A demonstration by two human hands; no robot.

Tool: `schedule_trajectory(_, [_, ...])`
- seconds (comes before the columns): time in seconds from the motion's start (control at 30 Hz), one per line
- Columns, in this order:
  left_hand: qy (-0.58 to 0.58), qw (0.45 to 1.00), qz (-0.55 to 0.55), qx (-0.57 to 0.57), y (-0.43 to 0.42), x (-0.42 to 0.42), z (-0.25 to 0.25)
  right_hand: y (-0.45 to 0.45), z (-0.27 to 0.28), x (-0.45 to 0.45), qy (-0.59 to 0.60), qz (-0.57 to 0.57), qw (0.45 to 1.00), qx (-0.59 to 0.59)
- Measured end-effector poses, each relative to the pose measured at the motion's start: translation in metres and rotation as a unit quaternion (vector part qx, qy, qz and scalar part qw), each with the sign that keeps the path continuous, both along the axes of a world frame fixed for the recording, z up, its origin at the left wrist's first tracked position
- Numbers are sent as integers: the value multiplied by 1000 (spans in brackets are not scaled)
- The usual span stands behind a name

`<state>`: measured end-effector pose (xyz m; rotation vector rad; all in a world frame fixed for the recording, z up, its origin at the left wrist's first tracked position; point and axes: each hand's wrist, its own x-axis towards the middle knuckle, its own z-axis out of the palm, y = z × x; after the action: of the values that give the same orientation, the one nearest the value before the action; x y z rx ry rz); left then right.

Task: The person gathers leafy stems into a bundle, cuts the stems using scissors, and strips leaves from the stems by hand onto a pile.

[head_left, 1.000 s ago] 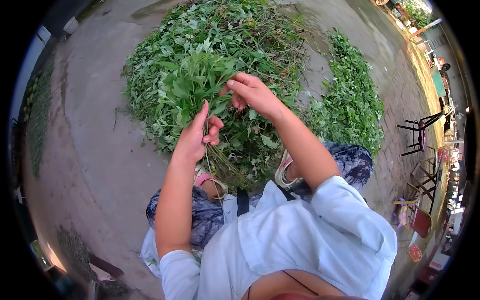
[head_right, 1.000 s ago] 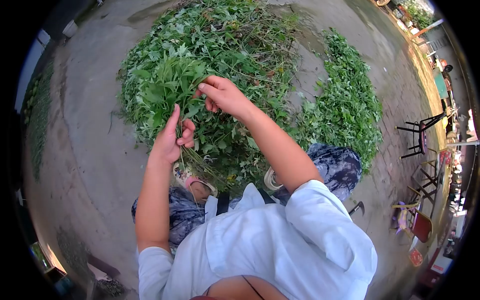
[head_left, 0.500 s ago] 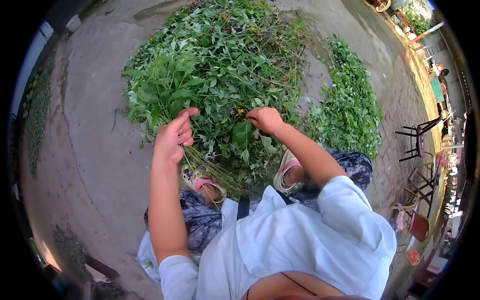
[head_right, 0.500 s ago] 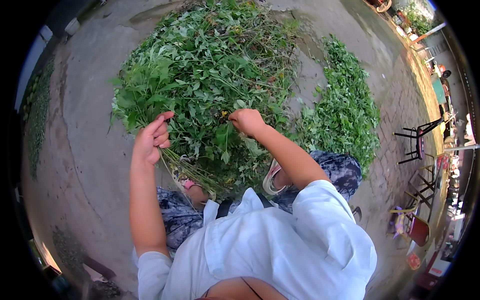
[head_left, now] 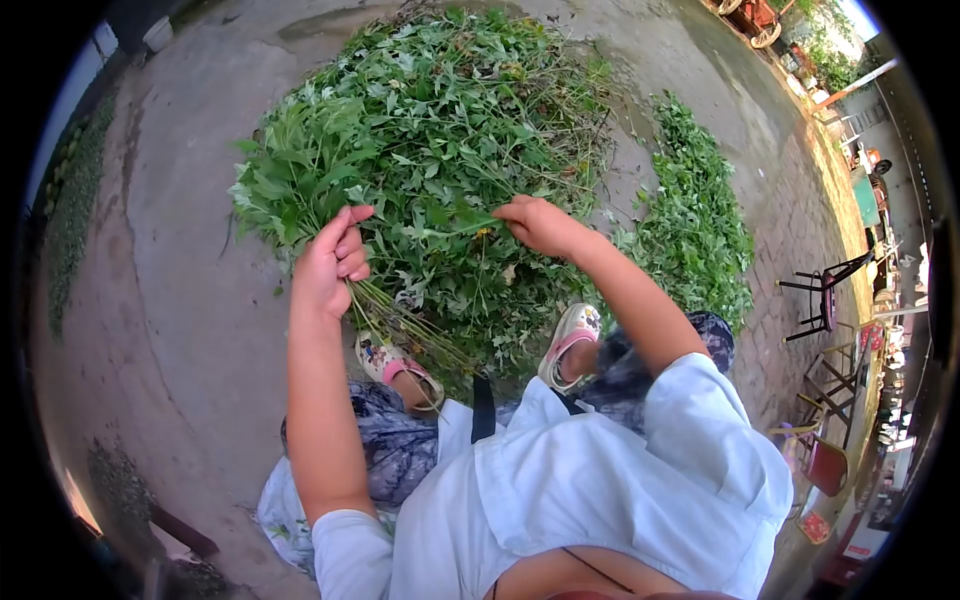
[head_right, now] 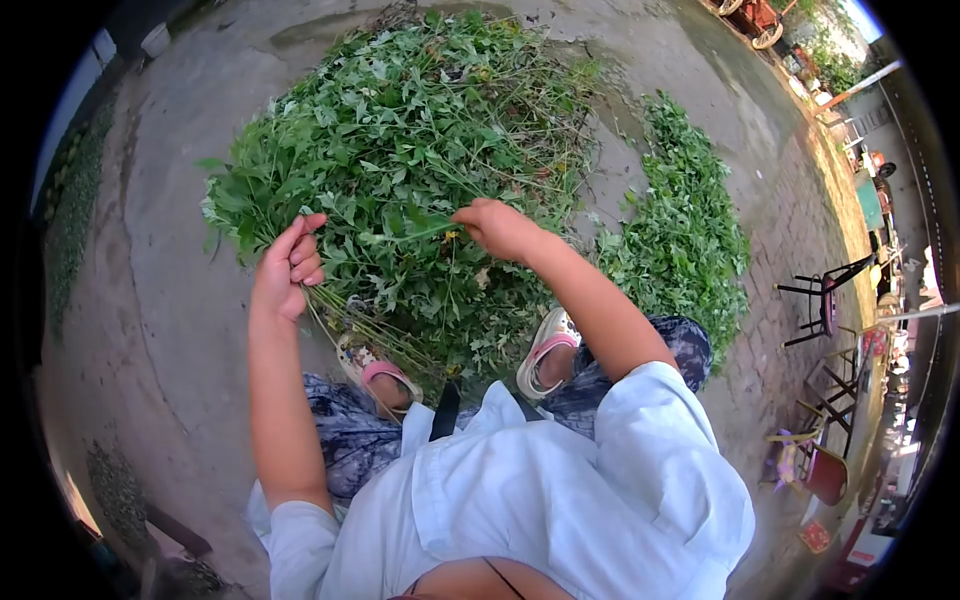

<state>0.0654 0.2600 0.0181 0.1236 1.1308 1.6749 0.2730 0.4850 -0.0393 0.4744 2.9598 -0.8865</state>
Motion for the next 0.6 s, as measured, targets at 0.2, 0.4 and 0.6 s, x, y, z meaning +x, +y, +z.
schedule_trajectory(0.2, [4,1000,-1,4,-4,0,4,-61,-118,-6,-173,87,967,164])
schedule_trajectory(0.4, [14,1000,19,19,-13,-13,9,-33,-58,-18,127,-25,991,19])
schedule_trajectory(0.6, [30,999,37,26,-13,-15,12,-11,54,-28,110,-153,881,-433])
